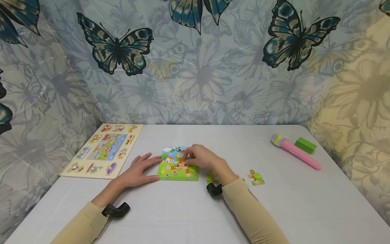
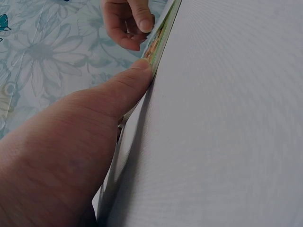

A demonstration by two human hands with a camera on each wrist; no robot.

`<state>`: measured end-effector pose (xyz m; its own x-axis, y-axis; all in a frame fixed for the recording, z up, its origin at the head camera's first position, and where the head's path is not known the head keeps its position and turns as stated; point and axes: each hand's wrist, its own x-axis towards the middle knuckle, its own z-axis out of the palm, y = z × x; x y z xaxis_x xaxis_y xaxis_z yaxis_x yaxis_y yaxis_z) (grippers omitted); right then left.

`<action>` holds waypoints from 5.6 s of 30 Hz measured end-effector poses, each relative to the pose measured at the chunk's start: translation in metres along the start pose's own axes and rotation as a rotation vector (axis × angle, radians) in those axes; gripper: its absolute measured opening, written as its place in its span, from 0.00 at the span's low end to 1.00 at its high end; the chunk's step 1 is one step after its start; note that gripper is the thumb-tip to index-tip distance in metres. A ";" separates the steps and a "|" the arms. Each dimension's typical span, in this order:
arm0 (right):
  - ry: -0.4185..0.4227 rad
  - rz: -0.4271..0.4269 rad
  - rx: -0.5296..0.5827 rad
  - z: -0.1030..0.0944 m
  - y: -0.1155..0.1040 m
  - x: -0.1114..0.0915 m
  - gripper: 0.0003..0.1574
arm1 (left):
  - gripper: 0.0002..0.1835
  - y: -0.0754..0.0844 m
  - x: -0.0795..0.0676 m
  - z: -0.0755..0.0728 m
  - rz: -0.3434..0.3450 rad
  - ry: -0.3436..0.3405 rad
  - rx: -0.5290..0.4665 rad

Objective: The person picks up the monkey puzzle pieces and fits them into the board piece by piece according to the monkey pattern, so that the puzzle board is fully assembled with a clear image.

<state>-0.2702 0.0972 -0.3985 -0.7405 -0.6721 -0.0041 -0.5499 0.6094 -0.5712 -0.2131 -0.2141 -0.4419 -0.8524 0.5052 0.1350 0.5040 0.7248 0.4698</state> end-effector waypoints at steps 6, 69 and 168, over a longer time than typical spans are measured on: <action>-0.036 0.021 -0.021 0.006 -0.001 0.002 0.12 | 0.37 0.002 0.000 -0.002 0.003 -0.006 -0.003; 0.064 0.024 0.101 -0.037 0.019 -0.041 0.23 | 0.37 0.000 0.001 0.006 0.008 0.000 0.005; -0.033 -0.074 0.183 -0.022 0.002 -0.041 0.08 | 0.37 -0.002 0.001 0.002 0.002 0.004 0.016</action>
<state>-0.2497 0.1351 -0.3815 -0.6856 -0.7278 0.0183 -0.5208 0.4728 -0.7108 -0.2147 -0.2138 -0.4441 -0.8519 0.5046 0.1399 0.5078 0.7310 0.4559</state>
